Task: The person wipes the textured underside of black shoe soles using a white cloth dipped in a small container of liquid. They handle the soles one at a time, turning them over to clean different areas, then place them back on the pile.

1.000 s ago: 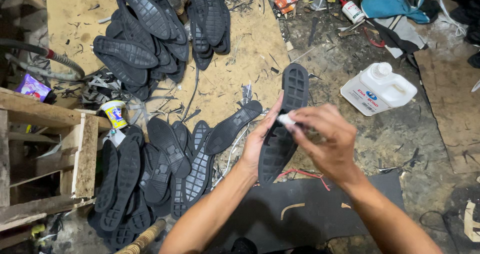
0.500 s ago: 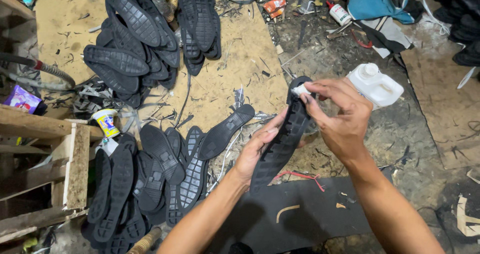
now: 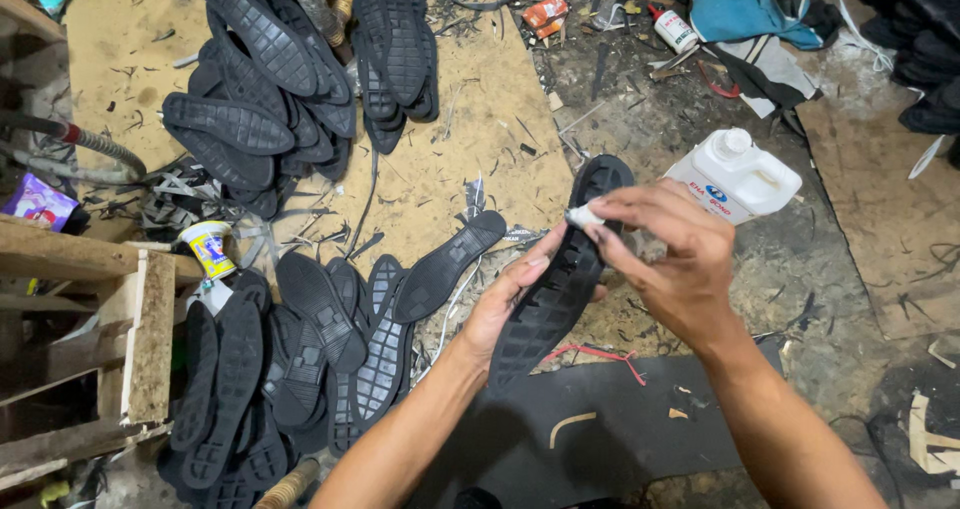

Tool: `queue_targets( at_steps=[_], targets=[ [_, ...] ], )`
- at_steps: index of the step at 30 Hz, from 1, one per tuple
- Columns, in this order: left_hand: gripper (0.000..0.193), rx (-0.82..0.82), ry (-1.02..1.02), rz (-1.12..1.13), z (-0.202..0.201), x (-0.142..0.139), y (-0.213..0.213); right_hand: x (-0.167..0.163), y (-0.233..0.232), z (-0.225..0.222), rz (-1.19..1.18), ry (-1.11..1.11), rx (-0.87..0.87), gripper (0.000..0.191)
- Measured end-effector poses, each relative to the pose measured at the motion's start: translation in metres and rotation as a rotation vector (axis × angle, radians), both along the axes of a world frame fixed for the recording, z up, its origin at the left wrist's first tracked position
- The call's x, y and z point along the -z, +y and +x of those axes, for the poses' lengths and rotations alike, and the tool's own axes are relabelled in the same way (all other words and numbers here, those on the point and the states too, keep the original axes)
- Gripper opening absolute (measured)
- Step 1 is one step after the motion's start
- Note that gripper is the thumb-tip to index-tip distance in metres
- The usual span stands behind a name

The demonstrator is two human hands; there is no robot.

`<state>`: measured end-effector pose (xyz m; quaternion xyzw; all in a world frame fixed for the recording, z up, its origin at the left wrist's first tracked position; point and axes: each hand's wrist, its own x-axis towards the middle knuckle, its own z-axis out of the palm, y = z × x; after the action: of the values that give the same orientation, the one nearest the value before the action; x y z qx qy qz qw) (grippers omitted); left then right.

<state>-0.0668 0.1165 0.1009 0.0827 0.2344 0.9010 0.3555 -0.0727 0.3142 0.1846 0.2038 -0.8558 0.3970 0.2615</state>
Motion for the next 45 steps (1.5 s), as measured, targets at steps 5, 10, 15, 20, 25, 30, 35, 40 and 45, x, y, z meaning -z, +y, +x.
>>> queue_targets(
  at_steps=[5, 10, 15, 20, 25, 30, 35, 40, 45],
  targets=[
    [0.08, 0.023, 0.072, -0.015, 0.0, 0.0, 0.001, -0.002, 0.005, -0.008, -0.041, 0.013, 0.04, 0.021],
    [0.082, 0.065, 0.073, 0.041, 0.001, 0.002, -0.002, 0.002, 0.014, -0.022, -0.043, 0.038, 0.122, 0.02],
    [0.082, 0.05, 0.053, 0.026, 0.001, 0.002, -0.005, 0.005, 0.02, -0.024, -0.018, 0.051, 0.13, 0.022],
    [0.083, 0.033, 0.021, 0.059, 0.0, 0.0, -0.008, 0.006, 0.024, -0.019, -0.041, -0.011, 0.157, 0.023],
    [0.083, 0.037, 0.023, 0.091, 0.0, 0.001, -0.008, 0.004, 0.025, -0.015, -0.016, 0.017, 0.133, 0.022],
    [0.082, 0.093, 0.014, 0.049, 0.004, 0.003, -0.007, 0.002, 0.022, -0.02, -0.009, 0.029, 0.096, 0.024],
    [0.082, 0.033, 0.02, 0.051, 0.001, 0.0, -0.011, 0.0, 0.022, -0.02, 0.014, 0.038, 0.102, 0.022],
    [0.082, -0.006, 0.044, 0.119, -0.005, -0.002, -0.015, 0.002, 0.026, -0.004, 0.033, -0.101, 0.086, 0.024],
    [0.084, -0.004, 0.007, 0.126, -0.004, -0.003, -0.01, 0.002, 0.023, -0.005, 0.04, 0.014, 0.138, 0.024]
  ],
)
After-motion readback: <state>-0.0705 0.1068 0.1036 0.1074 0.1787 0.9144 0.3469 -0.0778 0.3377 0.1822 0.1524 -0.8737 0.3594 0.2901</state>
